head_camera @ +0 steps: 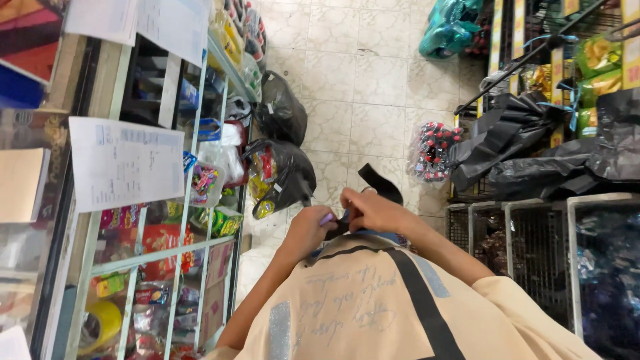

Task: Bagging various small grocery items into a black plastic bag and checking receipts in a small store

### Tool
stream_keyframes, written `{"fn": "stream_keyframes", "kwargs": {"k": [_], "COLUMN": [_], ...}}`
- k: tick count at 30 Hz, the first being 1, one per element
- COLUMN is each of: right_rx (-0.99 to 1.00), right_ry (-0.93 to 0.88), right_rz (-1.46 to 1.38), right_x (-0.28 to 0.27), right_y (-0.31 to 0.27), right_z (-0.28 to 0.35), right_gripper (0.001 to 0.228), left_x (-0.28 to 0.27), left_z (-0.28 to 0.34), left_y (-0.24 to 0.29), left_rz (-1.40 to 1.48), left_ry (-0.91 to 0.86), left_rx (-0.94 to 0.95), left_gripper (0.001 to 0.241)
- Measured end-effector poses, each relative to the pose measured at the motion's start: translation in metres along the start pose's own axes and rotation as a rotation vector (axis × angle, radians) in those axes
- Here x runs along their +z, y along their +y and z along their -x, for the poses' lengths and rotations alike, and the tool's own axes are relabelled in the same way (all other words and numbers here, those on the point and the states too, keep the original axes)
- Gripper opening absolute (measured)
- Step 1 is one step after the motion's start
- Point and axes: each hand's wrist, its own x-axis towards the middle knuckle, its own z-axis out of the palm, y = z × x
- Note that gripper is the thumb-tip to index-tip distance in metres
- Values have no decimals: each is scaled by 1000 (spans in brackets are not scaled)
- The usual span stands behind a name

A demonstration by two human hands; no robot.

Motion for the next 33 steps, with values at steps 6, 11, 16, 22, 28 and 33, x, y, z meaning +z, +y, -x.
{"fn": "stream_keyframes", "kwargs": {"k": [6, 11, 16, 22, 28, 33], "right_rx": [56, 35, 8, -24, -61, -74], "right_ry": [72, 128, 136, 115, 100, 112], "right_rz": [94, 114, 25, 8, 7, 0], "right_x": [-28, -41, -42, -45, -44, -45], "right_y": [-33, -58, -73, -83, -83, -85], "right_z": [12, 20, 23, 25, 24, 24], "right_gripper": [46, 50, 45, 43, 44, 49], "left_x": [-22, -38, -53, -58, -68, -76], "left_z": [4, 5, 14, 19, 22, 24], "left_y": [29, 39, 55, 66, 75, 78], "left_rz": [28, 46, -15, -32, -31, 79], "left_ry": [104, 151, 116, 143, 172, 201], "left_rx": [86, 113, 108, 118, 146, 248], "left_gripper": [10, 9, 3, 8, 9, 13]}}
